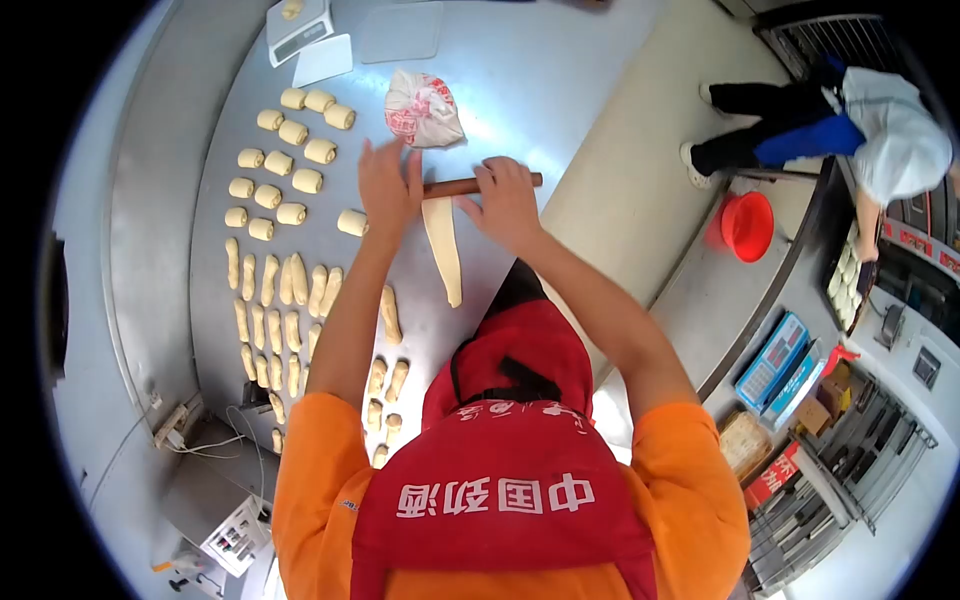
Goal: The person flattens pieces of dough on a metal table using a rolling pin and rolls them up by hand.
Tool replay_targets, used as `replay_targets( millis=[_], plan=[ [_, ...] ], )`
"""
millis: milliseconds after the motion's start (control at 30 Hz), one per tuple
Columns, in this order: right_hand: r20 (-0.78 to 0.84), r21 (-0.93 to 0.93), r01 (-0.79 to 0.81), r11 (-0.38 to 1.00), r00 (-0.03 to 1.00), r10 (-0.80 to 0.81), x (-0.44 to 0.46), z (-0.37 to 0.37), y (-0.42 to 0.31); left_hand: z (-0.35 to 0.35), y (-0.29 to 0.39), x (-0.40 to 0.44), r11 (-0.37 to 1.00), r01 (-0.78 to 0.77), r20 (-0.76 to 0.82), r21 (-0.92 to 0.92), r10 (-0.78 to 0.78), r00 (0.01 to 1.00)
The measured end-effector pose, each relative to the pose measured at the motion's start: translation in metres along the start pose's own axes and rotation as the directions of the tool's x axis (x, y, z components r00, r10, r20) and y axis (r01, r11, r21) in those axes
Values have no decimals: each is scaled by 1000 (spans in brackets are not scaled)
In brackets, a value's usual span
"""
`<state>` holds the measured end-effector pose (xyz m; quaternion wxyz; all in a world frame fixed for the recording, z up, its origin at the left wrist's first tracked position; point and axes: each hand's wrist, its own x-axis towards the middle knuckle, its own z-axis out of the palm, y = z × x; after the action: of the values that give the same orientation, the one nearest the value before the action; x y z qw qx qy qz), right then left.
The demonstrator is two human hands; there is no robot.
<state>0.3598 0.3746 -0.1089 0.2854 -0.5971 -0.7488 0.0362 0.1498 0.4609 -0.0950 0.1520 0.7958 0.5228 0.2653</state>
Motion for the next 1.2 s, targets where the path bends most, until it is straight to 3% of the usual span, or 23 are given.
replay_targets(
  millis=[33, 133, 233, 300, 367, 467, 500, 533, 567, 600, 633, 700, 767, 800, 900, 967, 1067, 1167, 1200],
  plan=[
    [20, -3, -27, 1000, 999, 27, -9, -3, -4, 1, -2, -14, 996, 74, 126, -57, -66, 990],
    [133, 38, -136, 990, 983, 130, -13, 0, -2, 13, 1, -36, 994, -17, 53, 108, 12, 999],
    [343, 64, -206, 976, 923, 172, -28, -1, -3, 14, 6, -73, 980, 16, -23, 198, -11, 1000],
    [197, 43, -68, 997, 979, 58, -66, -13, -25, 11, 28, -126, 977, 48, -35, 209, -41, 999],
    [227, 28, -54, 998, 973, 47, -103, -44, -57, -22, 67, -172, 976, 50, 79, 213, -68, 995],
    [220, 88, -71, 994, 974, 50, -123, -57, -62, -28, 77, -211, 992, 45, -8, 115, -44, 999],
    [262, 119, -102, 988, 963, 67, -112, -55, -53, -43, 81, -193, 970, 172, 254, 171, -212, 944],
    [300, 147, -133, 980, 950, 84, -101, -49, -41, -65, 83, -145, 928, 271, 484, 254, -365, 795],
    [203, 131, -77, 988, 978, 49, -85, -31, -25, -69, 76, -108, 872, 334, 658, 356, -488, 573],
    [180, 113, -140, 984, 976, 119, -61, -21, -20, -51, 57, -98, 909, 288, 502, 300, -407, 763],
    [87, 59, -97, 994, 992, 92, -41, -10, -15, -30, 34, -91, 940, 224, 310, 258, -300, 902],
    [134, -20, -69, 997, 988, 71, -36, -6, -20, -6, 11, -76, 988, 20, 71, 150, -31, 997],
    [129, -149, -19, 989, 991, 39, -40, 0, -26, 4, 11, -103, 979, -30, 39, 201, 22, 999],
    [225, -139, -41, 989, 972, 72, -57, -6, -32, 3, 18, -123, 974, -49, 30, 220, 43, 999],
    [271, -193, 7, 981, 961, 46, -126, -41, -69, -21, 57, -202, 983, 86, 169, 161, -113, 979],
    [324, -36, -82, 996, 942, 89, -168, -57, -93, -32, 79, -247, 980, 108, 250, 165, -147, 957],
    [460, 3, 42, 999, 887, -38, -221, -56, -84, -28, 79, -302, 995, 92, 282, 49, -102, 954],
    [458, 150, 12, 989, 886, -80, -205, -66, -51, -49, 77, -295, 979, 108, 121, -174, -88, 989],
    [315, 131, -5, 991, 948, -37, -180, -77, -51, -52, 78, -287, 968, 162, 42, -190, -157, 987]
  ],
)
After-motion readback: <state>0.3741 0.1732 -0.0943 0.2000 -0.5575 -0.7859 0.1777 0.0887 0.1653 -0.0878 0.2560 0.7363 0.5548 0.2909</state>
